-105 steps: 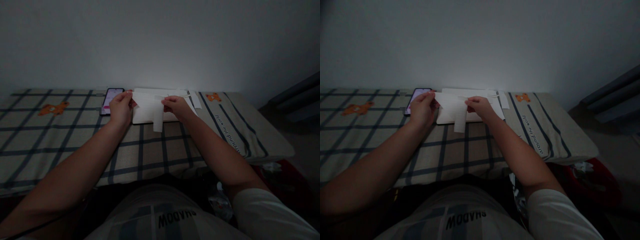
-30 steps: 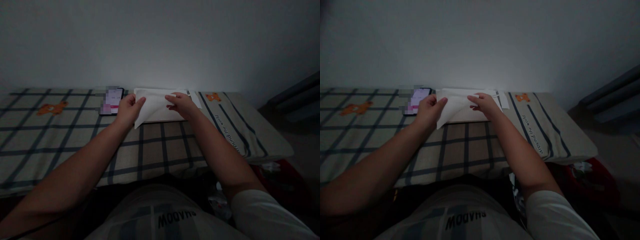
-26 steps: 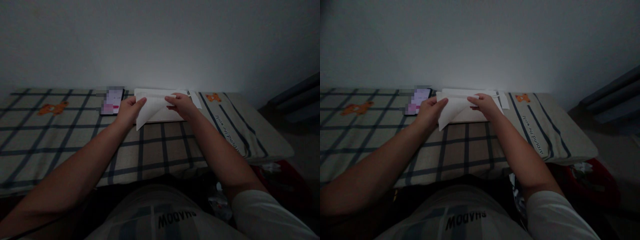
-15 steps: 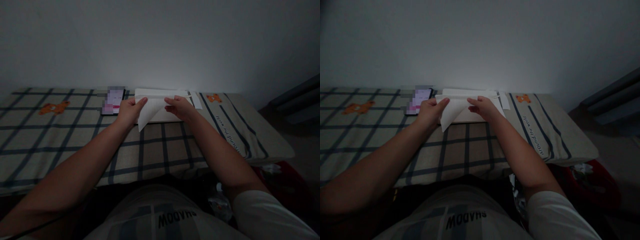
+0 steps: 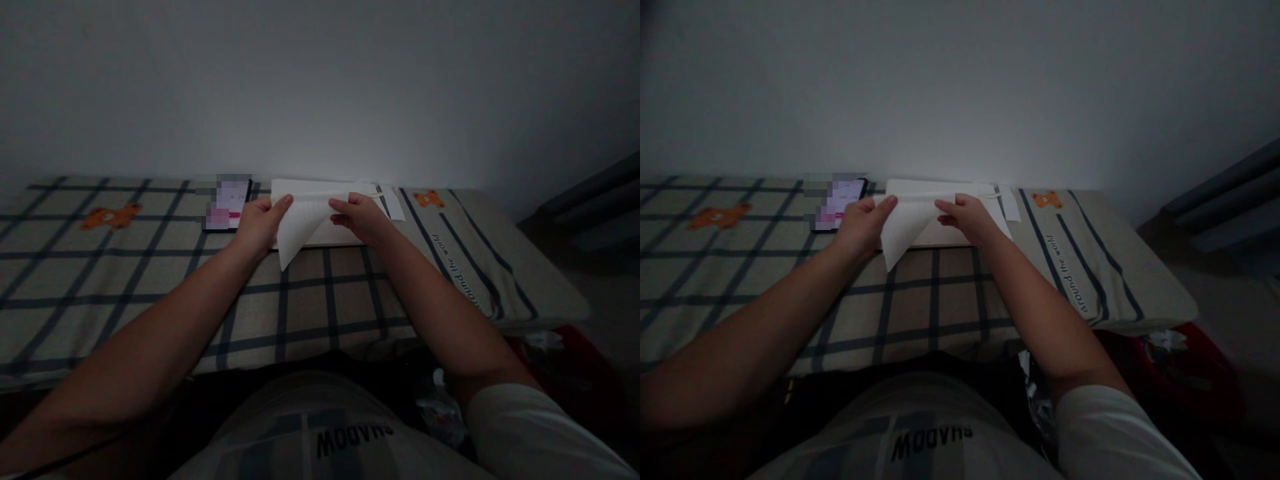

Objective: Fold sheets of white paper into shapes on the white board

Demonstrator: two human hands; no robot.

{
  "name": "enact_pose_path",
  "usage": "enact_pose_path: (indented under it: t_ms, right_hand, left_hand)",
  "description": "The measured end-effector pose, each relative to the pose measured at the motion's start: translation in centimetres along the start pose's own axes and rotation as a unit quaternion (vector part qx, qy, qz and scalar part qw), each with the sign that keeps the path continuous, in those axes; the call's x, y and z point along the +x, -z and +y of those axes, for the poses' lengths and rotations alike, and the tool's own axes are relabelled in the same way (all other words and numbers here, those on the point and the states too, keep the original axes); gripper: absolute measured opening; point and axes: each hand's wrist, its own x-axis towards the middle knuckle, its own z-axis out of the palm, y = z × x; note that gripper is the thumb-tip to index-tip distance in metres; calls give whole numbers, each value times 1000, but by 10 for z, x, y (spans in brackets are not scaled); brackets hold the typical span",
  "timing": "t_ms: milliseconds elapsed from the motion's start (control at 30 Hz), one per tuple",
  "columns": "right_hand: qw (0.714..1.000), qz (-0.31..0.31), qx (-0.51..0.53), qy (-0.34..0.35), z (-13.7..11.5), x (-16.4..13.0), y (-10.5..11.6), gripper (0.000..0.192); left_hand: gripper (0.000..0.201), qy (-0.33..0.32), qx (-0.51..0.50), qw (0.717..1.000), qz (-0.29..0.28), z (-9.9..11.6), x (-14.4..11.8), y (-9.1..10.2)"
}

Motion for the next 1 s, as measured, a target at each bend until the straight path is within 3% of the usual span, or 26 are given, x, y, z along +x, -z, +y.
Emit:
enact_pose_path:
  t_ms: [367,1000]
  right_hand:
    - [1000,3,-10,-4,-4,-4,-3,37]
    - [999,31,-30,33,-4,-2,-1,40]
  left_hand:
    - [26,3,-4,1000,-5,2,-1,1]
    - [33,5,0,1000,-12,1,-2,1]
